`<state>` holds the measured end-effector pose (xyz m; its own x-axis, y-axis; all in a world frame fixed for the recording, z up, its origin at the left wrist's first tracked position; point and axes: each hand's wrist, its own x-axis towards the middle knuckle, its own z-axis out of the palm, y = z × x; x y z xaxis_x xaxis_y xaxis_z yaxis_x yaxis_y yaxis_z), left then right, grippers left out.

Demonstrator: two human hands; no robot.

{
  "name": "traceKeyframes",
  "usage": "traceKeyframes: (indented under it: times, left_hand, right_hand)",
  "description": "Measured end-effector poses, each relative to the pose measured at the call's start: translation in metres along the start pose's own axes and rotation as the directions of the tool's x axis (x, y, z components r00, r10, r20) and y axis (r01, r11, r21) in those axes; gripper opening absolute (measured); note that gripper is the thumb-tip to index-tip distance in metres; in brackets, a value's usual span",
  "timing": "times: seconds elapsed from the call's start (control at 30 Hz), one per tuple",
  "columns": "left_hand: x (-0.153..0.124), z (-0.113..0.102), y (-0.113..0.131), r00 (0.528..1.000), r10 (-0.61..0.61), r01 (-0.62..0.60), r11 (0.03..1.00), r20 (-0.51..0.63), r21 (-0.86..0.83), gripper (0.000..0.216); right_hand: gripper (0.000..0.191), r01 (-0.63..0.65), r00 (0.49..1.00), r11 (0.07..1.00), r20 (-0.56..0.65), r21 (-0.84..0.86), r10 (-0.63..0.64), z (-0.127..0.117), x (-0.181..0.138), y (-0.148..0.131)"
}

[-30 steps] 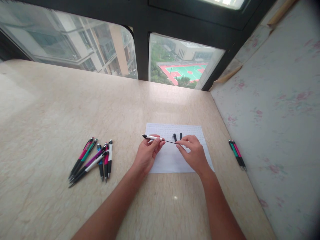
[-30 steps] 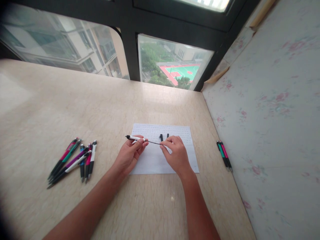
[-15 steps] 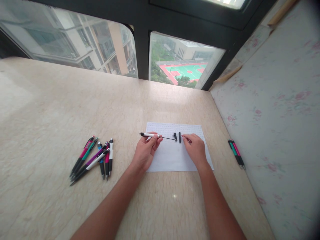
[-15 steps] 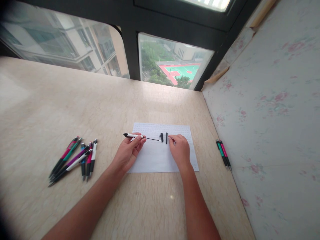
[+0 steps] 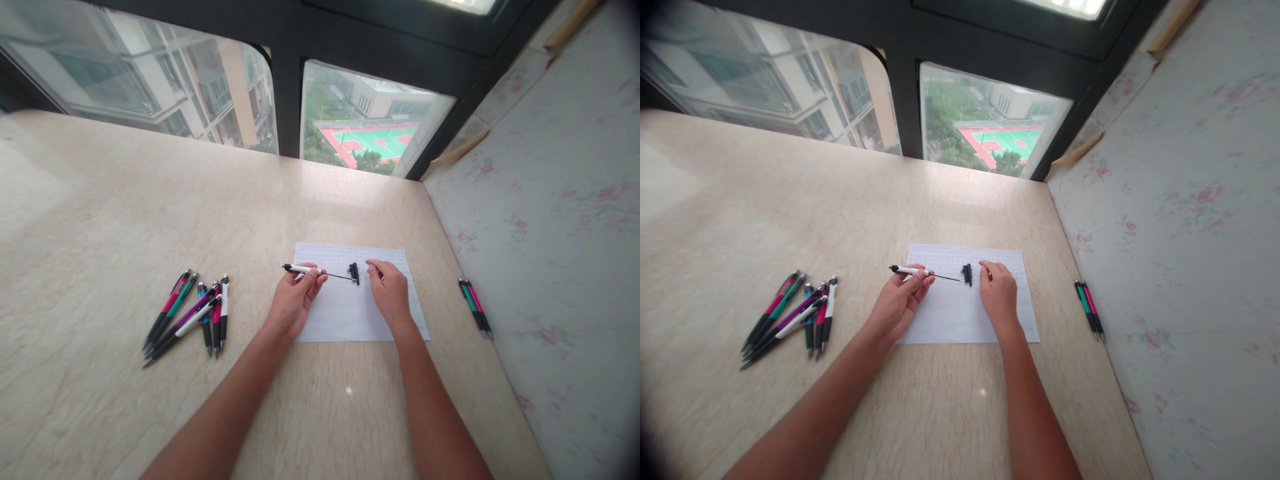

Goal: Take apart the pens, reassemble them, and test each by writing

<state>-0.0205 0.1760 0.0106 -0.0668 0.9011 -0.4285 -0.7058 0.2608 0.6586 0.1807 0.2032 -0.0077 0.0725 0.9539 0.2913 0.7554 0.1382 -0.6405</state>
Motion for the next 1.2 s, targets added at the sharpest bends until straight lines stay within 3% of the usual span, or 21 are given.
traceKeyframes:
  times: [0.13, 0.2, 0.27, 0.37, 0.47, 0.6, 0.7, 0.8, 0.97, 1.1, 1.2]
  left_hand:
    - [-0.001, 0.001, 0.000, 1.000, -0.009, 0.009, 1.000, 0.003, 0.018, 0.020]
    - [-0.002, 0.002, -0.002, 1.000, -0.012, 0.012, 0.999, 0.018, 0.045, 0.023]
    - [-0.004, 0.002, -0.003, 0.998, -0.012, 0.007, 0.996, 0.056, 0.085, 0.026]
    - [-0.007, 0.002, -0.005, 0.992, -0.013, -0.005, 0.990, 0.125, 0.139, 0.029]
    - [-0.008, 0.003, -0.003, 0.990, -0.018, -0.007, 0.984, 0.138, 0.179, 0.030]
    - [-0.005, 0.002, 0.002, 0.997, 0.006, -0.019, 0.983, 0.071, 0.180, 0.030]
    - [-0.003, 0.001, 0.002, 1.000, 0.007, -0.012, 0.988, 0.030, 0.157, 0.031]
    - [-0.003, 0.002, -0.002, 0.999, -0.013, 0.008, 0.988, 0.036, 0.153, 0.032]
    - [-0.007, 0.005, -0.004, 0.998, -0.033, 0.023, 0.984, 0.051, 0.179, 0.032]
    - [-0.009, 0.005, -0.005, 0.997, -0.038, 0.022, 0.975, 0.068, 0.222, 0.033]
    - [-0.010, 0.004, -0.007, 0.991, -0.026, -0.013, 0.958, 0.131, 0.286, 0.032]
  right_hand:
    - [0.030, -0.025, 0.998, 0.995, -0.046, 0.096, 0.030, -0.008, -0.005, -0.001]
    - [0.029, -0.005, 1.000, 0.988, -0.003, 0.156, 0.005, -0.013, -0.009, -0.007]
    - [0.028, 0.079, 0.990, 0.978, 0.098, 0.193, -0.100, -0.015, -0.013, -0.017]
    - [0.023, 0.248, 0.929, 0.950, 0.232, 0.190, -0.289, -0.016, -0.017, -0.027]
    - [0.019, 0.316, 0.898, 0.936, 0.270, 0.153, -0.347, -0.019, -0.016, -0.026]
    - [0.013, 0.226, 0.940, 0.968, 0.239, 0.105, -0.245, -0.029, -0.012, -0.010]
    - [0.015, 0.065, 0.980, 0.998, 0.187, 0.014, -0.067, -0.031, -0.011, 0.002]
    - [0.018, -0.116, 0.987, 0.992, 0.103, -0.044, 0.120, -0.025, -0.010, 0.007]
    - [0.024, -0.132, 0.989, 0.990, 0.066, -0.045, 0.135, -0.016, -0.008, 0.000]
    - [0.029, -0.172, 0.985, 0.977, 0.050, 0.123, 0.167, -0.018, -0.011, -0.012]
    - [0.029, -0.277, 0.953, 0.901, 0.217, 0.335, 0.212, -0.014, -0.018, -0.025]
